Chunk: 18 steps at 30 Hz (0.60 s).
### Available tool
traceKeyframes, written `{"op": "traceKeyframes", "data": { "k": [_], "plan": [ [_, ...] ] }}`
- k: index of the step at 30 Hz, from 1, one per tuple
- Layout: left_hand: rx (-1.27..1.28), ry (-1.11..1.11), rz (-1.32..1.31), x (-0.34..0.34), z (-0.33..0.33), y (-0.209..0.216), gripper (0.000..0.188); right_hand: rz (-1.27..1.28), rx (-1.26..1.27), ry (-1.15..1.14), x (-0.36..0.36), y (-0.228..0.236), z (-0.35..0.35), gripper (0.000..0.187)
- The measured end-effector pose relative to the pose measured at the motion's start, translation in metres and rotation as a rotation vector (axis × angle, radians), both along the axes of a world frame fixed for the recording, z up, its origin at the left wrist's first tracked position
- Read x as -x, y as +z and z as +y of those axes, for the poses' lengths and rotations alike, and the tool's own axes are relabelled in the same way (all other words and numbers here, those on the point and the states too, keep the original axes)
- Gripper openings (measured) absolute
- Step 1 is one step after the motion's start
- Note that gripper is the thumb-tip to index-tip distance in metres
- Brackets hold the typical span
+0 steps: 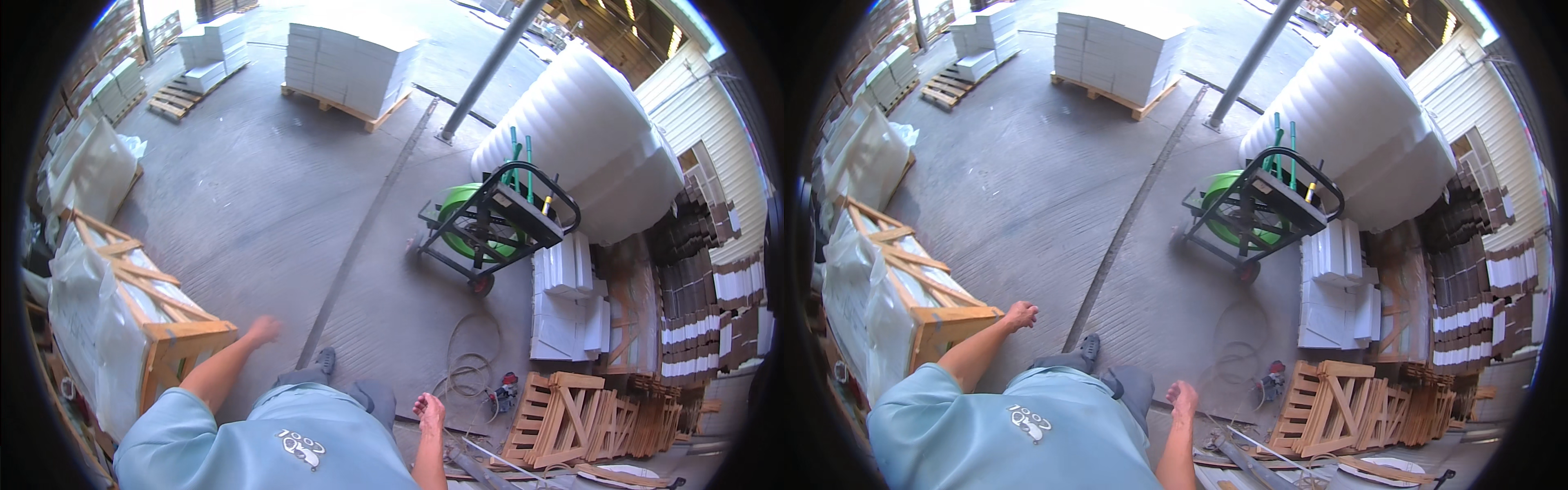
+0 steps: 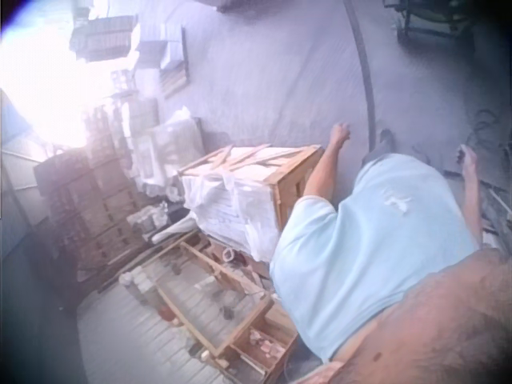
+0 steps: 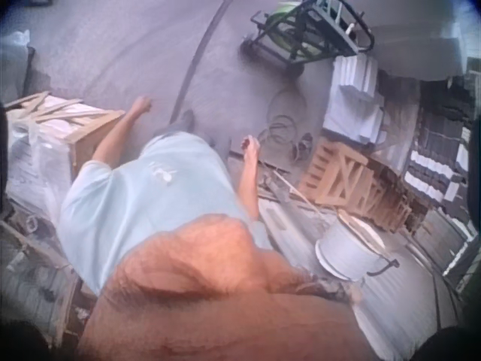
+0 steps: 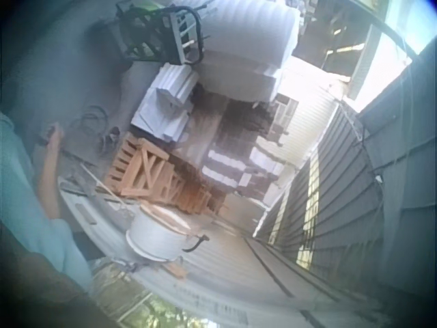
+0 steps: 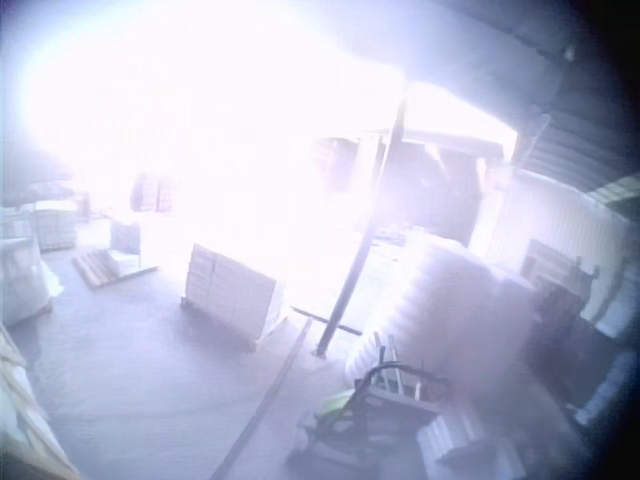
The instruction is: The person secures a pallet of white tiles wrapped in plastic using a pneumatic nail gun and a green strapping tool. They drive nails into the wooden frame, then apply and tension plastic straps around the pallet, cutting the excess strap after each pass.
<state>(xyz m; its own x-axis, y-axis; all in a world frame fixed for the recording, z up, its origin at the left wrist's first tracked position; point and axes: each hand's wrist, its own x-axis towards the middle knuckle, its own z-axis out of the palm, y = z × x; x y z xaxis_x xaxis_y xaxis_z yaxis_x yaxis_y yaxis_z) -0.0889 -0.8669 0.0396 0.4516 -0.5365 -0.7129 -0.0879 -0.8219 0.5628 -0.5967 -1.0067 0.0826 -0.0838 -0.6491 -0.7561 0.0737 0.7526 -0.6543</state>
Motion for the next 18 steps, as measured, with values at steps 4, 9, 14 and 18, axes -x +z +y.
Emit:
{"op": "traceKeyframes", "data": {
  "k": [4, 9, 14, 18],
  "plan": [
    [-0.082, 0.024, 0.014, -0.006, -0.011, -0.011, 0.029, 0.014, 0.004, 0.015, 0.007, 0.002, -0.063, 0.016],
    [-0.154, 0.239, 0.017, 0.024, 0.011, -0.041, 0.036, 0.038, 0.142, 0.045, 0.013, 0.024, -0.208, 0.011],
    [-0.315, 0.430, 0.094, 0.084, -0.011, -0.037, 0.028, 0.058, 0.459, 0.180, 0.012, 0.095, -0.395, 0.012],
    [-0.271, 0.470, 0.132, 0.133, -0.065, -0.030, 0.030, 0.081, 0.729, 0.241, -0.007, 0.168, -0.540, 0.014]
  ]
}}
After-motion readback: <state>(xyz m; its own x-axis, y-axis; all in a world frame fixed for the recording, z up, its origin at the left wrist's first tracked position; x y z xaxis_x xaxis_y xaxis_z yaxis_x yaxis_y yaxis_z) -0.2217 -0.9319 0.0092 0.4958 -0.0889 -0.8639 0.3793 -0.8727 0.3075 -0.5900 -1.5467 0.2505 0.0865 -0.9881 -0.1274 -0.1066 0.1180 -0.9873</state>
